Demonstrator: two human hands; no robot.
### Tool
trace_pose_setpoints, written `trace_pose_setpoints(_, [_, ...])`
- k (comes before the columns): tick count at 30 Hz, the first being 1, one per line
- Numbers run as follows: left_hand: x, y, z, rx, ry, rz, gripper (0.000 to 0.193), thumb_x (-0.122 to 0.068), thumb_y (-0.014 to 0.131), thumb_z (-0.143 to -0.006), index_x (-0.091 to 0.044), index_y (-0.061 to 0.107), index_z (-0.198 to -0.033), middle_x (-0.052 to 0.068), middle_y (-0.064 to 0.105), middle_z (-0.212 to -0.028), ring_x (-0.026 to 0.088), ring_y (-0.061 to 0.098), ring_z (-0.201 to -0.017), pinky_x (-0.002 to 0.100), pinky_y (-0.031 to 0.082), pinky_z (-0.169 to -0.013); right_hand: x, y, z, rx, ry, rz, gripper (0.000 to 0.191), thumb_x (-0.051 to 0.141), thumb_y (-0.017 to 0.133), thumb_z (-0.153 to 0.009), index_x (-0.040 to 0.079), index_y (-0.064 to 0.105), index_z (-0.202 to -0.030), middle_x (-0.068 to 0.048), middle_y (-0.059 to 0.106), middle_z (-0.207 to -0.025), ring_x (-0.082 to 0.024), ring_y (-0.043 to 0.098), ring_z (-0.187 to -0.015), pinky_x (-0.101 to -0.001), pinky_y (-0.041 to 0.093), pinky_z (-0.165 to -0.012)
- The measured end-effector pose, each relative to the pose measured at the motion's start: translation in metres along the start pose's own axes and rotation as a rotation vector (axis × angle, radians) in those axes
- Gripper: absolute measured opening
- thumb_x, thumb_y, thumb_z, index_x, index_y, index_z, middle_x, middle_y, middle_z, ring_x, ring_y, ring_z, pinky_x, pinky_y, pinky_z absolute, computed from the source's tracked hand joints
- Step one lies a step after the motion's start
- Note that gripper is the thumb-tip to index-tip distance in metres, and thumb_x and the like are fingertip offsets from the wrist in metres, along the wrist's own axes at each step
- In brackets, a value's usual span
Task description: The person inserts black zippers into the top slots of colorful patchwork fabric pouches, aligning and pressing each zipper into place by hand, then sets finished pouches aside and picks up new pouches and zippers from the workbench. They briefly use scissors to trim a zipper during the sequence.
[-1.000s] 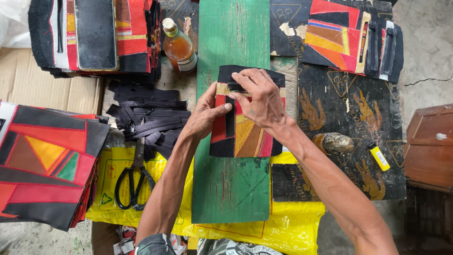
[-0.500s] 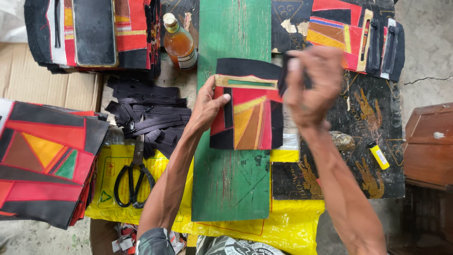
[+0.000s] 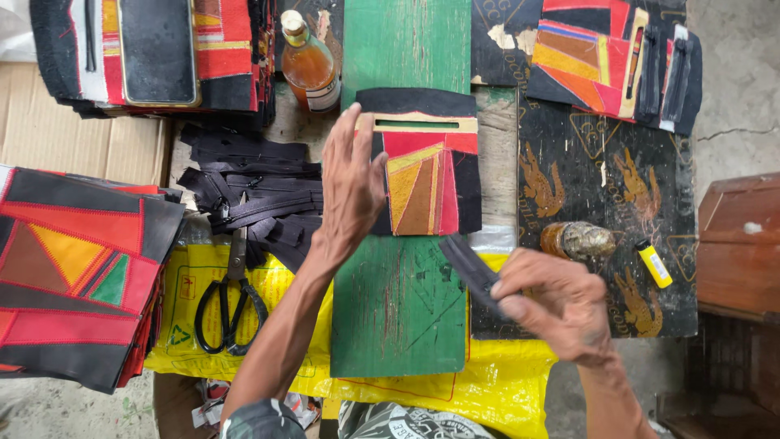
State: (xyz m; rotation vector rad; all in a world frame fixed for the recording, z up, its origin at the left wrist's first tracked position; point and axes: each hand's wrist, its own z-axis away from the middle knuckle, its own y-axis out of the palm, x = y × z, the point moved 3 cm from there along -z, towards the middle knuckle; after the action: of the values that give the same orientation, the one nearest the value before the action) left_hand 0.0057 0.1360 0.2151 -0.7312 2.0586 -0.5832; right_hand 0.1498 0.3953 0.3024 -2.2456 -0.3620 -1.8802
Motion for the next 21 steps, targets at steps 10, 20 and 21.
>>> trace_pose_setpoints(10, [0.002, 0.028, 0.05, 0.498, 0.157, 0.006, 0.045, -0.023, 0.073, -0.085, -0.004, 0.063, -0.125, 0.028, 0.047, -0.146, 0.045, 0.038, -0.14, 0.056, 0.023, -0.118, -0.023, 0.014, -0.004, 0.155, 0.35, 0.579, 0.032, 0.002, 0.072, -0.084, 0.005, 0.07, -0.116, -0.007, 0.073, -0.101, -0.014, 0.07, -0.089, -0.0297, 0.055, -0.078])
trace_pose_setpoints(20, [-0.048, 0.0, 0.027, 0.541, -0.166, 0.637, 0.029, -0.021, 0.059, -0.103, -0.005, 0.066, -0.126, 0.015, 0.07, -0.128, 0.027, 0.063, -0.127, 0.038, 0.048, -0.11, -0.059, 0.018, 0.001, -0.11, 0.517, -0.087, 0.033, -0.007, 0.067, -0.089, -0.002, 0.068, -0.122, -0.005, 0.071, -0.106, -0.009, 0.066, -0.098, -0.0226, 0.054, -0.085])
trace_pose_setpoints(21, [-0.052, -0.006, 0.033, 0.733, -0.255, 0.841, 0.031, -0.021, 0.051, -0.105, -0.004, 0.065, -0.127, 0.012, 0.071, -0.124, 0.023, 0.065, -0.12, 0.036, 0.049, -0.105, -0.067, 0.019, 0.0, -0.136, 0.536, -0.13, 0.033, -0.008, 0.067, -0.089, -0.003, 0.068, -0.122, -0.005, 0.071, -0.105, -0.008, 0.066, -0.096, -0.0218, 0.054, -0.083])
